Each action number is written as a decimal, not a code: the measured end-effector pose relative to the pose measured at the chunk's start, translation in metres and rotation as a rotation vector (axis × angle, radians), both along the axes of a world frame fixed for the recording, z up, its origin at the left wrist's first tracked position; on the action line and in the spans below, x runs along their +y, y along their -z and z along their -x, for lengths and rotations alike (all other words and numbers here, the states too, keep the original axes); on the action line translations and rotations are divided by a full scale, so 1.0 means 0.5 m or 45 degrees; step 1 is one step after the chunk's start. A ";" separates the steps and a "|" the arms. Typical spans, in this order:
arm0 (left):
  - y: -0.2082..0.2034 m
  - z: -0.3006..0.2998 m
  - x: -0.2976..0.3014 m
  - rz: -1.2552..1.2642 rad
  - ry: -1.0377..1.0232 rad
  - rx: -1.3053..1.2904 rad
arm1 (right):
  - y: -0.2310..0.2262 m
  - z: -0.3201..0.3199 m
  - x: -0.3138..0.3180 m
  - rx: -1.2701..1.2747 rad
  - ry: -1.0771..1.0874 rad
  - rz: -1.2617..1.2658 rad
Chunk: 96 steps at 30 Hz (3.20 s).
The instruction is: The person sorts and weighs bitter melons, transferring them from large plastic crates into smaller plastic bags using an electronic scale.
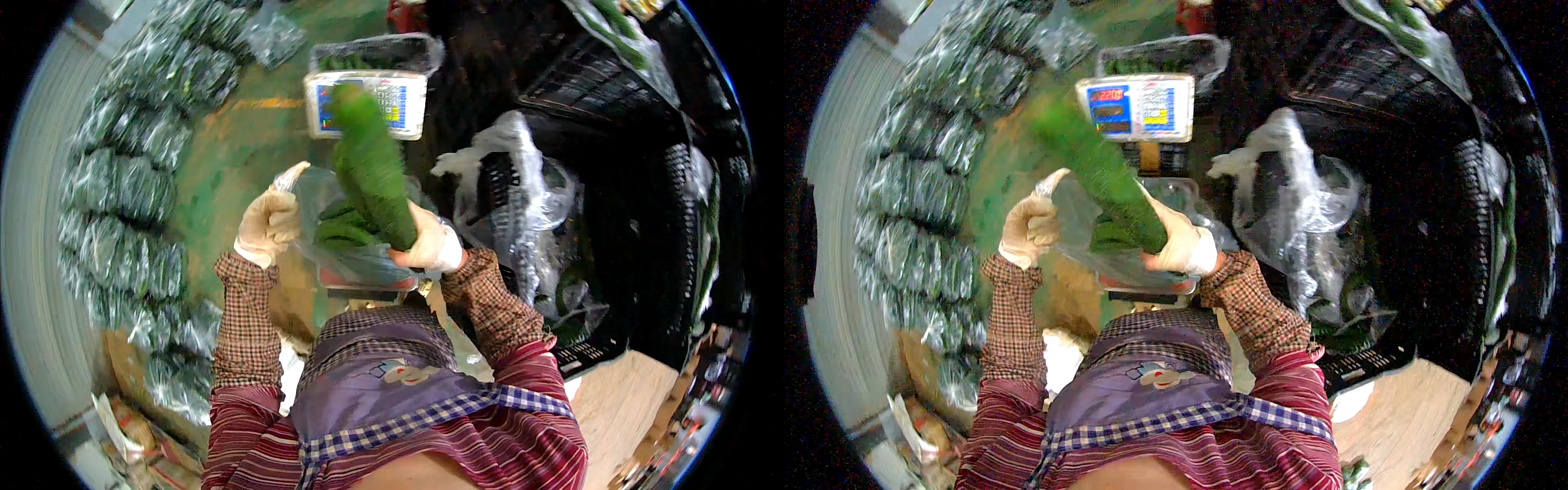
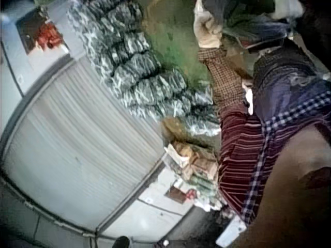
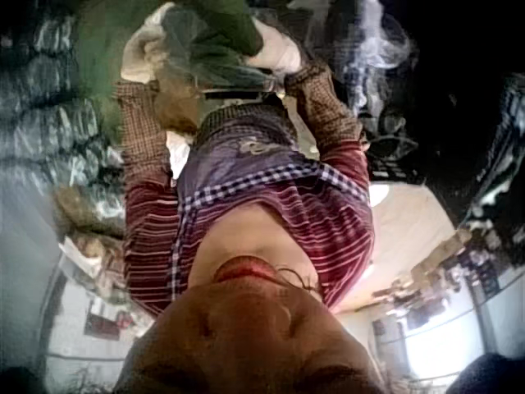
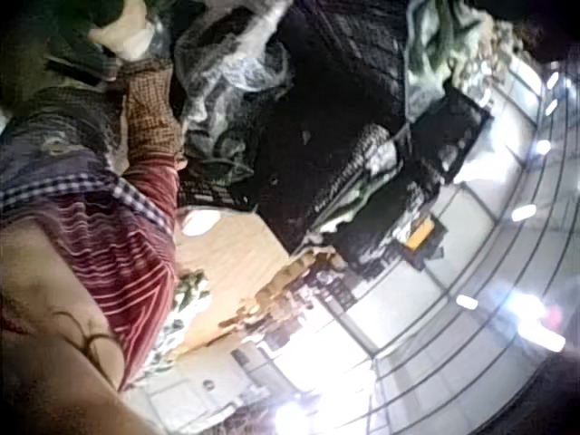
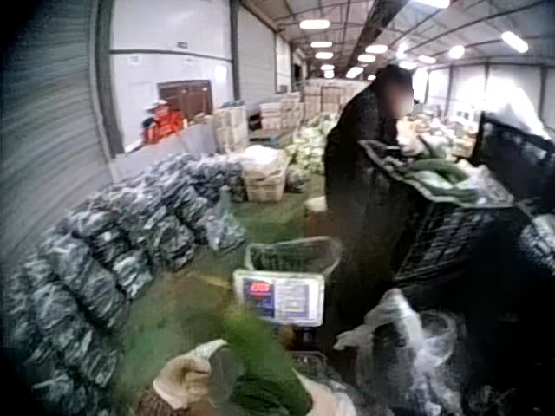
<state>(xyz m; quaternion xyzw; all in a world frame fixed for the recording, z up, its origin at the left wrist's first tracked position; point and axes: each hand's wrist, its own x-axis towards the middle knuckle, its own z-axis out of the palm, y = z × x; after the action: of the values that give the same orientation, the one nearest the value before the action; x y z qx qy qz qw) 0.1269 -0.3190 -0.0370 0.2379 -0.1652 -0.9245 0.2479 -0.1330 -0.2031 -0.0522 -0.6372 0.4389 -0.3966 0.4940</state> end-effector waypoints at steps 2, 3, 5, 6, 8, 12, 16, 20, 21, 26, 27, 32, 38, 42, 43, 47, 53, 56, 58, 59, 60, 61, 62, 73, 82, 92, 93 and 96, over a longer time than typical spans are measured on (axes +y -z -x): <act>0.042 -0.058 -0.013 -0.249 -0.048 0.040 | 0.071 -0.036 -0.040 0.081 0.011 0.371; 0.019 -0.049 -0.009 -0.215 -0.099 -0.061 | 0.110 -0.037 -0.047 0.196 0.045 0.381; -0.013 -0.046 0.003 -0.160 -0.168 -0.157 | 0.210 -0.031 -0.049 0.247 0.167 0.445; -0.011 -0.051 0.009 -0.142 -0.188 -0.146 | 0.259 -0.012 -0.042 0.426 0.205 0.367; 0.034 -0.086 0.013 -0.145 -0.134 0.124 | 0.274 0.007 -0.015 0.615 0.283 0.090; 0.054 -0.085 0.010 -0.090 -0.191 0.046 | 0.210 0.010 0.046 0.426 0.476 0.029; 0.029 -0.059 0.001 0.087 -0.100 -0.049 | 0.078 0.015 0.098 -0.627 0.387 -0.556; 0.021 -0.054 -0.003 0.102 -0.073 -0.109 | -0.036 0.061 0.128 -1.326 0.267 -0.452; 0.014 -0.046 -0.001 0.092 -0.080 -0.128 | -0.054 0.073 0.142 -1.435 0.334 -0.384; 0.018 -0.016 0.003 0.051 0.026 -0.019 | -0.098 0.162 0.245 -1.540 0.883 0.041; 0.030 -0.020 0.001 0.079 0.036 0.002 | -0.115 0.184 0.268 -1.472 0.971 0.159; 0.027 -0.055 0.015 0.081 -0.010 -0.017 | -0.252 0.374 0.316 -0.733 1.630 0.675; 0.012 0.011 0.029 -0.011 -0.070 -0.234 | -0.361 0.784 0.491 -0.678 1.927 0.986; -0.019 -0.003 0.042 0.026 -0.200 -0.358 | -0.274 0.630 0.354 -0.076 1.629 0.329; -0.024 0.009 0.044 0.031 -0.193 -0.390 | -0.185 0.667 0.373 -0.058 1.447 0.019; -0.050 0.041 0.051 0.184 -0.170 -0.583 | 0.148 0.621 0.342 1.105 0.818 -0.769; -0.053 0.060 0.071 0.310 -0.190 -0.736 | 0.221 0.615 0.114 1.304 0.930 0.142; -0.043 0.051 0.072 0.330 -0.166 -0.727 | -0.078 0.741 0.010 0.287 0.846 0.597; -0.041 0.060 0.069 0.330 -0.152 -0.742 | -0.275 0.717 0.051 0.096 1.011 0.705; -0.042 0.060 0.073 0.322 -0.162 -0.747 | -0.327 0.702 0.068 0.047 1.053 0.742; -0.044 0.059 0.076 0.313 -0.173 -0.753 | -0.349 0.688 0.085 0.024 1.099 0.731; -0.046 0.054 0.081 0.305 -0.188 -0.745 | -0.345 0.679 0.094 0.094 1.133 0.613; -0.044 0.054 0.081 0.309 -0.195 -0.767 | -0.303 0.685 0.096 0.281 1.133 0.359; -0.055 0.102 0.077 0.360 -0.133 -0.887 | 0.355 0.527 0.048 0.668 1.601 -1.438; -0.039 0.043 0.081 0.428 -0.221 -0.737 | 0.080 0.517 0.417 -0.591 1.626 -0.276; -0.022 -0.015 0.058 0.482 -0.030 -0.465 | -0.224 0.484 0.529 0.563 1.802 -0.010; -0.012 -0.019 0.058 0.458 -0.033 -0.437 | -0.275 0.481 0.525 0.622 1.848 0.090; -0.001 -0.030 0.062 0.434 -0.041 -0.412 | -0.422 0.505 0.512 1.337 1.786 0.189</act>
<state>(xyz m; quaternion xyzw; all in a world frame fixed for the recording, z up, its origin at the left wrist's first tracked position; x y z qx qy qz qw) 0.1417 -0.2882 -0.0363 0.3404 -0.3529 -0.8289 0.2694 -0.3854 0.0527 0.1587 -0.3512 0.8729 -0.2919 -0.1720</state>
